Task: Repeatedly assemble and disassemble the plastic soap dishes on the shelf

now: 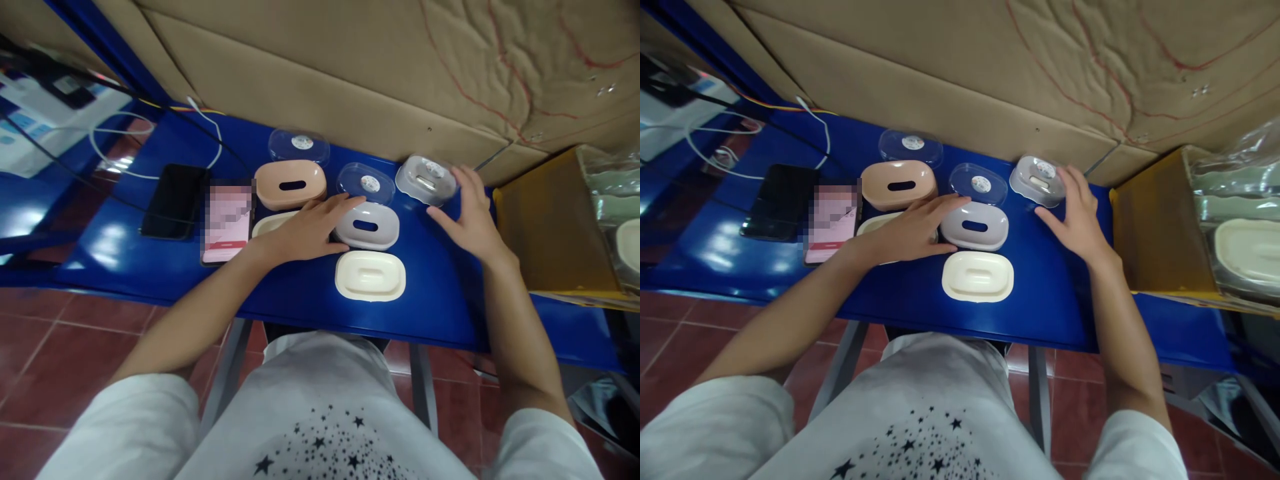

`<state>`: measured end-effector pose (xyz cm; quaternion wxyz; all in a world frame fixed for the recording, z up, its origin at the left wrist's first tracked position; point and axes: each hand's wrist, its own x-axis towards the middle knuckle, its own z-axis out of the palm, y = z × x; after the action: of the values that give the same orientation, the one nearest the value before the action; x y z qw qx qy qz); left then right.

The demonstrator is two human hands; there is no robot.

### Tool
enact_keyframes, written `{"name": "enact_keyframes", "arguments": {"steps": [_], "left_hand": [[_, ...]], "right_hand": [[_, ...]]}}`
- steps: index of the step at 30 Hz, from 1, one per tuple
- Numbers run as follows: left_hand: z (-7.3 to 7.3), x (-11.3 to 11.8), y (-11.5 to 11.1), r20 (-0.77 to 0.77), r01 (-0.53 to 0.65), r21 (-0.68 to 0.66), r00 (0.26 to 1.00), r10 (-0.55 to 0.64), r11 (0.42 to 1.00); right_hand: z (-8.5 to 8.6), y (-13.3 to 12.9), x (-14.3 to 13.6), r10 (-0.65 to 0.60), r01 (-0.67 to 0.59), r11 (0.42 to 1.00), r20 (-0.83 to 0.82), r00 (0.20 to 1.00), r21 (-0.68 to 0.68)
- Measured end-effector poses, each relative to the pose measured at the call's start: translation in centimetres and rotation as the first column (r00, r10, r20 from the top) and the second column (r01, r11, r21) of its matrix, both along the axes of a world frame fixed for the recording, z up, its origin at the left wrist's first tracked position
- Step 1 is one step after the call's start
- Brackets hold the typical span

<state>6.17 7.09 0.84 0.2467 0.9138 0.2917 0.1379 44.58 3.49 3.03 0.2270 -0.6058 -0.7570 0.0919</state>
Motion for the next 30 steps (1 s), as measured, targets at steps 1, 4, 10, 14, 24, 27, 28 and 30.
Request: {"name": "enact_keyframes", "arguments": {"steps": [1, 4, 10, 14, 24, 27, 28, 30], "left_hand": [[0.1, -0.1, 0.0, 0.008, 0.002, -0.001, 1.0, -0.002, 1.0], [0.5, -0.1, 0.0, 0.061, -0.034, -0.002, 0.998, 0.034, 0.999], [1.2, 0.2, 0.0, 0.026, -0.059, -0.013, 0.998, 0.06, 0.998], [1.0, 0.0, 0.1, 0.028, -0.009, -0.03, 1.0, 0.01, 1.0], [1.4, 0.1, -0.2, 0.065, -0.012, 0.018, 0.998, 0.011, 1.0], [1.1, 0.1, -0.3, 0.049, 0.003, 0.025, 0.999, -0.004, 1.0], [1.1, 0.1, -0.2, 0.044, 0.008, 0.023, 0.999, -0.009, 1.0], [0.9, 0.0, -0.2, 0.037, 0.015, 0.023, 0.999, -0.016, 1.0]], "right_hand": [[-0.4, 1.1, 0.8, -0.042, 0.042, 0.999, 0.033, 0.999, 0.002], [-2.0, 3.3, 2.9, -0.078, 0.08, 0.996, 0.056, 0.995, -0.032], [-4.9, 4.7, 4.3, -0.052, 0.057, 0.997, -0.107, 0.993, 0.047], [-5.7, 5.3, 4.3, -0.054, 0.061, 0.997, -0.151, 0.987, 0.043], [-3.4, 1.1, 4.3, -0.047, 0.032, 0.994, -0.153, 0.987, -0.1], [-2.7, 0.4, 4.5, -0.061, 0.032, 0.991, -0.231, 0.971, -0.128], [-2.6, 0.5, 4.6, -0.068, 0.036, 0.991, -0.257, 0.964, -0.127], [-2.5, 0.9, 4.6, -0.088, 0.047, 0.99, -0.318, 0.944, -0.134]]}}
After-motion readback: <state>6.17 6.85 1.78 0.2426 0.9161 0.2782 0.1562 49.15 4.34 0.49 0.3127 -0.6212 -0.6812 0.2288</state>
